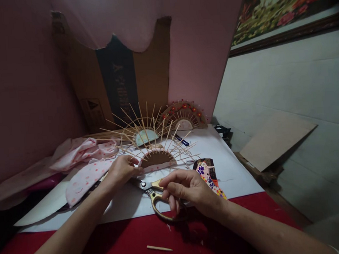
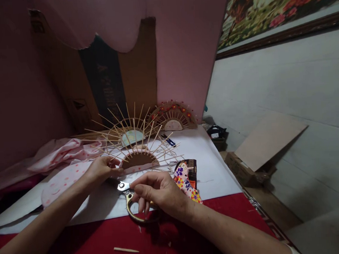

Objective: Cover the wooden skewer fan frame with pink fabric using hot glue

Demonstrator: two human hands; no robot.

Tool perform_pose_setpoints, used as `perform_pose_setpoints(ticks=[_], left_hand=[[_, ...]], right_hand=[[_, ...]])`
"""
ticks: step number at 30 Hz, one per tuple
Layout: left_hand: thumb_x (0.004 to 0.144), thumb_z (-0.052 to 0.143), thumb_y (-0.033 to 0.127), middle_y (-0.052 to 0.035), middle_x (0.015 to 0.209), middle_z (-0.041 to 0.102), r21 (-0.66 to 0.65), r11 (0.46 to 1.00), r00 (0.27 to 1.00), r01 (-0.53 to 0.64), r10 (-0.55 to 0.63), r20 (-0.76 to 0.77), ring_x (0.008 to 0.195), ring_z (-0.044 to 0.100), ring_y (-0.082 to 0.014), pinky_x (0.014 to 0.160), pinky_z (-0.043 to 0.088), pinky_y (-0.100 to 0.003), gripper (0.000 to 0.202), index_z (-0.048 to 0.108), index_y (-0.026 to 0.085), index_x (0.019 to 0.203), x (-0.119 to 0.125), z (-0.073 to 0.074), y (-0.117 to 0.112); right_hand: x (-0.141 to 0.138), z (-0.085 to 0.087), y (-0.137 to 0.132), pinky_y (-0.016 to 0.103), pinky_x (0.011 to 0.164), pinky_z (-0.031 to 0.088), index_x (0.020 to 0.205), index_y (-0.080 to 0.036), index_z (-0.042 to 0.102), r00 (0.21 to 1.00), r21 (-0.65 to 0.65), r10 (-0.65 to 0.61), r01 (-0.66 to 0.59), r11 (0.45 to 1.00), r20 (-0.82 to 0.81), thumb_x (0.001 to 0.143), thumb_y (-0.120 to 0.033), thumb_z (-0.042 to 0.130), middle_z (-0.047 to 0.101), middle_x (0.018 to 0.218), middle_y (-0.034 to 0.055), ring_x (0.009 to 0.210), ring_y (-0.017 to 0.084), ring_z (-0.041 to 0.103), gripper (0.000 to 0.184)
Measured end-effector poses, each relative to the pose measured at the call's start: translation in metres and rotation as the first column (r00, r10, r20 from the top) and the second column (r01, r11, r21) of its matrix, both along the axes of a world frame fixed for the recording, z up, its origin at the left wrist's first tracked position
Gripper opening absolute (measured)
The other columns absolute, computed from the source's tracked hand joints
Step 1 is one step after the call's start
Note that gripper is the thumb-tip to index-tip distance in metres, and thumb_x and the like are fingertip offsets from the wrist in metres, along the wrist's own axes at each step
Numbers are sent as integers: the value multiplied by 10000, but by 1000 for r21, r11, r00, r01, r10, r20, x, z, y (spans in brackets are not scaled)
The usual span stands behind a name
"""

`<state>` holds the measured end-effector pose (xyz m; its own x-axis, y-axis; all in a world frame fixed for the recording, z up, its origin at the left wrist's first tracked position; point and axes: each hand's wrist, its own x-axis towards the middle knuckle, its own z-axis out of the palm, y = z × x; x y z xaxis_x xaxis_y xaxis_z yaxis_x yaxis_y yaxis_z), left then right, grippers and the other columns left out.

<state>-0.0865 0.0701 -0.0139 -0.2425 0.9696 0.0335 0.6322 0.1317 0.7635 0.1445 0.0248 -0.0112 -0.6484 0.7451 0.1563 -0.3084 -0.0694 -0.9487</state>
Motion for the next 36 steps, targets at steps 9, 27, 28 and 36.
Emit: perform_pose_setpoints(ticks=[9,27,28,36], left_hand=[[375,767,303,49,456,515,-9,999,998,40,-40,-52,471,453,-139,486,280,-262,301,653,185,627,-8,16,-3],[448,703,324,-34,498,599,63,998,936,11,-33,351,472,444,-134,474,279,-260,190,635,153,494,7,28,-8],[455,704,326,-39,516,610,72,997,930,1,-27,366,484,449,-138,480,283,-263,189,640,156,506,7,29,-8],[466,721,279,-34,540,624,65,997,900,-37,5,437,481,397,-115,499,255,-267,204,687,137,609,11,32,-2]], right_hand=[[0,-1,0,188,428,451,853,-151,667,1000,-1,-2,2,1000,16,749,-327,683,677,671,29,458,82,596,205],[0,-2,1,193,429,455,854,-144,657,1000,-6,2,-2,1000,18,748,-347,684,672,662,23,452,74,586,231],[0,-2,1,196,429,454,849,-146,659,1000,-5,3,-3,1000,23,747,-344,686,671,660,23,451,76,585,225],[-2,-1,1,198,431,445,849,-156,667,1000,-14,-4,4,1000,26,735,-345,694,668,650,23,449,80,586,222]])
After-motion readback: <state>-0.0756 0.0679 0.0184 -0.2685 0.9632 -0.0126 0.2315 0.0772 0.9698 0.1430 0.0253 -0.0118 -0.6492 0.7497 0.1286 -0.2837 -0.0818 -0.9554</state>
